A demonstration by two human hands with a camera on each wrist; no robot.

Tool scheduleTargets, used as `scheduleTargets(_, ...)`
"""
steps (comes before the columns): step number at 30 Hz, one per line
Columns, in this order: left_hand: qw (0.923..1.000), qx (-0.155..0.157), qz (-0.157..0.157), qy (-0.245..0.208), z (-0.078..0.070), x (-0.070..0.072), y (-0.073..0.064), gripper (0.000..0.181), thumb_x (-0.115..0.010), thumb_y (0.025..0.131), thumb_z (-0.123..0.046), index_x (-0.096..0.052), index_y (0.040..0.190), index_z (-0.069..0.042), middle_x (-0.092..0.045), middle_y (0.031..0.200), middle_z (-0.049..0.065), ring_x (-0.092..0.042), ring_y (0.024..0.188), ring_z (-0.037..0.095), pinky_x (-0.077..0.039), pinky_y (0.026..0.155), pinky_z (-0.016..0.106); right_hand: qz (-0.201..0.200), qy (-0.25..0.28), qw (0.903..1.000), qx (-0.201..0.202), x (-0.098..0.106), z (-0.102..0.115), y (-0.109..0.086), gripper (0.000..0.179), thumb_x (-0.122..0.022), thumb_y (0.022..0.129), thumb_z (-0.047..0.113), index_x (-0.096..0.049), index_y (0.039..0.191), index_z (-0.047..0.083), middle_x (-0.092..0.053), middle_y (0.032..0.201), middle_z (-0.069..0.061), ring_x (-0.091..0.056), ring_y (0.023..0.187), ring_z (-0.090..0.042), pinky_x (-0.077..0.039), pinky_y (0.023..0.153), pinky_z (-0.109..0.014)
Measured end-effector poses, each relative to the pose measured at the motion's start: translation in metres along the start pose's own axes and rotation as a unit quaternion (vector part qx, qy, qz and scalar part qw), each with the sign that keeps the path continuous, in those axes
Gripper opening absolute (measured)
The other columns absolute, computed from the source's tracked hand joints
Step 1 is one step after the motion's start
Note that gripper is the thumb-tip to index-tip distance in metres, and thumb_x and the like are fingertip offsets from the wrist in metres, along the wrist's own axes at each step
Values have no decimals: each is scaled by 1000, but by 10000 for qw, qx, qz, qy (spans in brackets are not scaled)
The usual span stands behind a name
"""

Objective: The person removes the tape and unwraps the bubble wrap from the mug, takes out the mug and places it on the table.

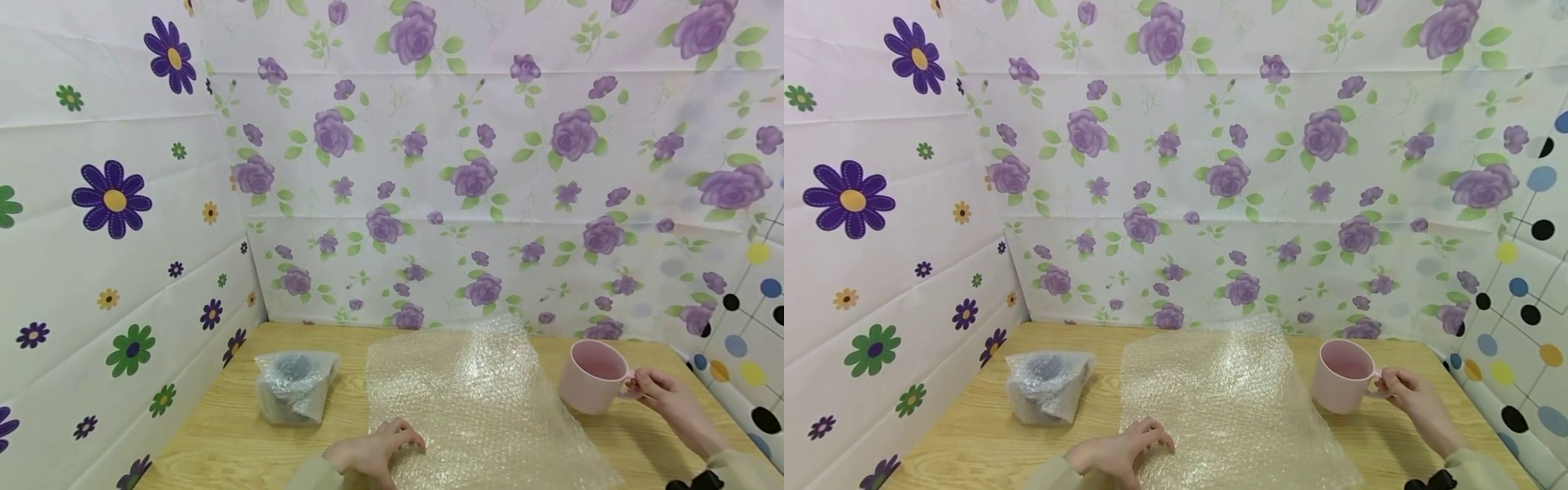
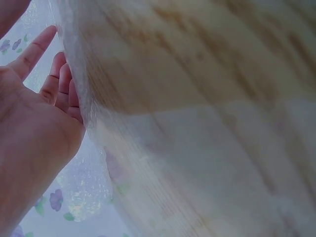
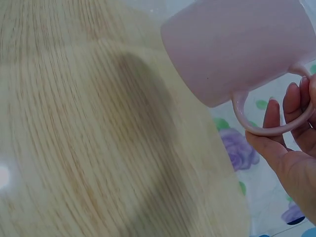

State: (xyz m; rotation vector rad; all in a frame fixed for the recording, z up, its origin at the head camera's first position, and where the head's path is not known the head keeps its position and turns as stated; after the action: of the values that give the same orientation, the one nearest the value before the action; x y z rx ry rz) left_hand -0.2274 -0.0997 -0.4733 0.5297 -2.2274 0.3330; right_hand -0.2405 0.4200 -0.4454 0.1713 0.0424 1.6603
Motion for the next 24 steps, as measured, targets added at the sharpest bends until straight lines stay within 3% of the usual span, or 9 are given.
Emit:
scheduleTargets(5,10000,23,66,8,0,1,0,64,-78,72,-18,-40,123,-18,-29,115,-3,-28,97,8,-35,75,21,-58,62,9999,-56,7,-5,-4,20,-44,96,20,-64,94,18,-59,90,5,-57,83,-7,-47,70,-20)
scheduleTargets(15,10000,41,12,2,3,-2,1,64,-78,72,-17,-41,123,-19,-29,116,-4,-28,97,9,-35,74,21,-43,392,9988,280,14,-19,-7,22,-44,96,12,-64,92,16,-61,90,5,-57,83,-4,-48,69,-20)
scheduleTargets(24,10000,8,37,41,1,-1,2,63,-79,71,-17,-42,122,-17,-30,113,-4,-28,96,8,-34,77,23,-172,464,9988,-68,18,-28,-11,24,-43,96,11,-63,88,22,-61,88,5,-57,81,-3,-48,69,-20)
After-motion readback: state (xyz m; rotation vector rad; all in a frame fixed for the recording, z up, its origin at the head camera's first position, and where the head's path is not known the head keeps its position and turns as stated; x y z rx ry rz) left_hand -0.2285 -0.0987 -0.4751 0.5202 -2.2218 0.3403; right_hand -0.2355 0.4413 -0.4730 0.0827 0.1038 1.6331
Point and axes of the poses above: each hand's wrist, its own y-axis towards the middle knuckle, its own x-axis out of the back of the hand, z = x × y, the point moved 1 cm from there along y, towards the middle knuckle
